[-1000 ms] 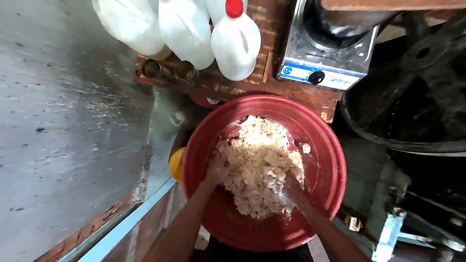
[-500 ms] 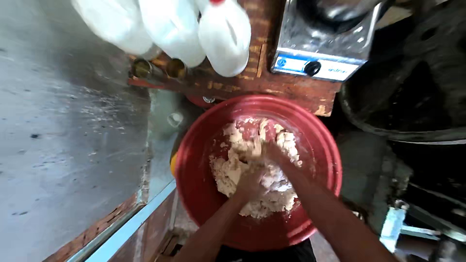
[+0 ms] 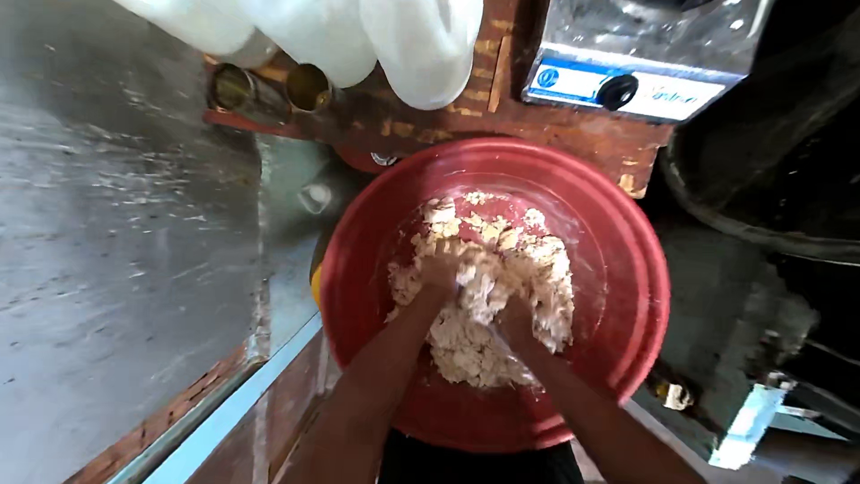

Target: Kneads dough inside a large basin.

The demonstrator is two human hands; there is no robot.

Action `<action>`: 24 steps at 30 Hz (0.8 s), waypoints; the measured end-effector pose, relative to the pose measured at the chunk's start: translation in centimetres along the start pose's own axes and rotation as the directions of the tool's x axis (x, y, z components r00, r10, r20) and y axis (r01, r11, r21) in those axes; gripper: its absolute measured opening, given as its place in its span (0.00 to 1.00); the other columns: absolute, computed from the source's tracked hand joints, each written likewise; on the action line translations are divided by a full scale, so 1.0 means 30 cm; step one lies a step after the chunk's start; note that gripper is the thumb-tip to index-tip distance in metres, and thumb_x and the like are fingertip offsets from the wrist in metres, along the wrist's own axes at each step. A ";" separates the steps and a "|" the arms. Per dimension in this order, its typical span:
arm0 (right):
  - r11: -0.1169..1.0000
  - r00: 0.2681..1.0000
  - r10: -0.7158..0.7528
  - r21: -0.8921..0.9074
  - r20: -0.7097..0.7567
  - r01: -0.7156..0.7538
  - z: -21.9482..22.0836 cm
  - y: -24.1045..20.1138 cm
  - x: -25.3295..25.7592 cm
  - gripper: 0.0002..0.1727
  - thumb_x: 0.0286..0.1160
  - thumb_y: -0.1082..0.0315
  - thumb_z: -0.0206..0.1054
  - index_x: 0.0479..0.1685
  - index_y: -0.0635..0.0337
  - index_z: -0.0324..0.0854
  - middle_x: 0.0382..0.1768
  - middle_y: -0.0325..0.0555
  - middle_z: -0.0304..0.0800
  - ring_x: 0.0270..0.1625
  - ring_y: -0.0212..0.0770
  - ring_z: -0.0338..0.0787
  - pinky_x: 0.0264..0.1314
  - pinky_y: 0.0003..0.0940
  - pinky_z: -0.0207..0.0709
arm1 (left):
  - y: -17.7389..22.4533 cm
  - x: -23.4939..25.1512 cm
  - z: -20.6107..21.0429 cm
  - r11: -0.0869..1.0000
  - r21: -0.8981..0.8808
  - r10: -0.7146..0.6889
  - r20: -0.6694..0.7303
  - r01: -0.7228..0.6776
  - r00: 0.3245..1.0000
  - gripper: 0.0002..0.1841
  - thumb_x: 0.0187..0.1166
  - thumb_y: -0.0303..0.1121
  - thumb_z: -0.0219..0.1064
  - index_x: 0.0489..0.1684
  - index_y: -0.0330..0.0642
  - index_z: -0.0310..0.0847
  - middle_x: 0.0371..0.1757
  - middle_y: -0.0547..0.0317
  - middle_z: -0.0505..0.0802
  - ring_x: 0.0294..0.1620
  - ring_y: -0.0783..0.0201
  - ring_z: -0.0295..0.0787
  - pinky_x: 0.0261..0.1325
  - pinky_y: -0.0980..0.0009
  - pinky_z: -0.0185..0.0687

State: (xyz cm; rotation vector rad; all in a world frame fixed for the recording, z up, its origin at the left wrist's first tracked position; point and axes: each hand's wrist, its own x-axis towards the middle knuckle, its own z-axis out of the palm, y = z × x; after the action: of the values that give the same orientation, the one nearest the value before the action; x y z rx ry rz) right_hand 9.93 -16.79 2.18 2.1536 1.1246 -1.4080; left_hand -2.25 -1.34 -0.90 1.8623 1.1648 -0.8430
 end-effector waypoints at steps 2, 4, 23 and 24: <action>0.999 0.999 -0.004 -0.042 -0.043 0.002 -0.122 -0.029 0.127 0.35 0.81 0.57 0.64 0.77 0.80 0.70 0.78 0.78 0.72 0.84 0.71 0.69 0.86 0.66 0.60 | 0.015 0.043 0.012 0.977 -0.178 -0.139 -0.128 0.115 0.982 0.19 0.73 0.33 0.71 0.63 0.41 0.88 0.67 0.41 0.89 0.68 0.39 0.85 0.67 0.38 0.79; 0.999 0.998 -0.023 -0.043 -0.056 0.021 -0.224 -0.032 0.220 0.29 0.78 0.60 0.66 0.71 0.75 0.78 0.72 0.72 0.80 0.78 0.68 0.78 0.79 0.66 0.69 | 0.035 0.020 0.104 0.962 -0.200 -0.232 -0.247 0.184 0.941 0.23 0.72 0.45 0.72 0.60 0.40 0.87 0.55 0.41 0.94 0.59 0.41 0.90 0.60 0.39 0.83; 0.954 0.996 -0.004 0.298 -0.087 0.029 -0.021 0.266 -0.287 0.50 0.59 0.56 0.83 0.84 0.70 0.65 0.79 0.69 0.75 0.83 0.64 0.74 0.87 0.60 0.65 | -0.276 -0.104 -0.141 0.747 -0.637 -0.118 -0.409 -0.190 0.905 0.40 0.80 0.54 0.69 0.92 0.52 0.60 0.82 0.48 0.79 0.79 0.55 0.79 0.80 0.52 0.77; 0.917 0.983 0.055 0.399 -0.173 0.019 -0.046 0.321 -0.242 0.47 0.59 0.58 0.83 0.80 0.71 0.69 0.73 0.69 0.80 0.78 0.62 0.80 0.82 0.60 0.72 | -0.234 -0.047 -0.182 0.703 -0.670 -0.102 -0.428 -0.240 0.898 0.32 0.84 0.50 0.67 0.87 0.52 0.68 0.78 0.51 0.84 0.75 0.58 0.83 0.76 0.54 0.80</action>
State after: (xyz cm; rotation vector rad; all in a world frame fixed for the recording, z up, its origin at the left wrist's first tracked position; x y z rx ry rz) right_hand 16.67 -25.15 7.83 2.6134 0.9324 -1.5711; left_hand -8.51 4.82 1.11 1.4252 1.4142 0.1348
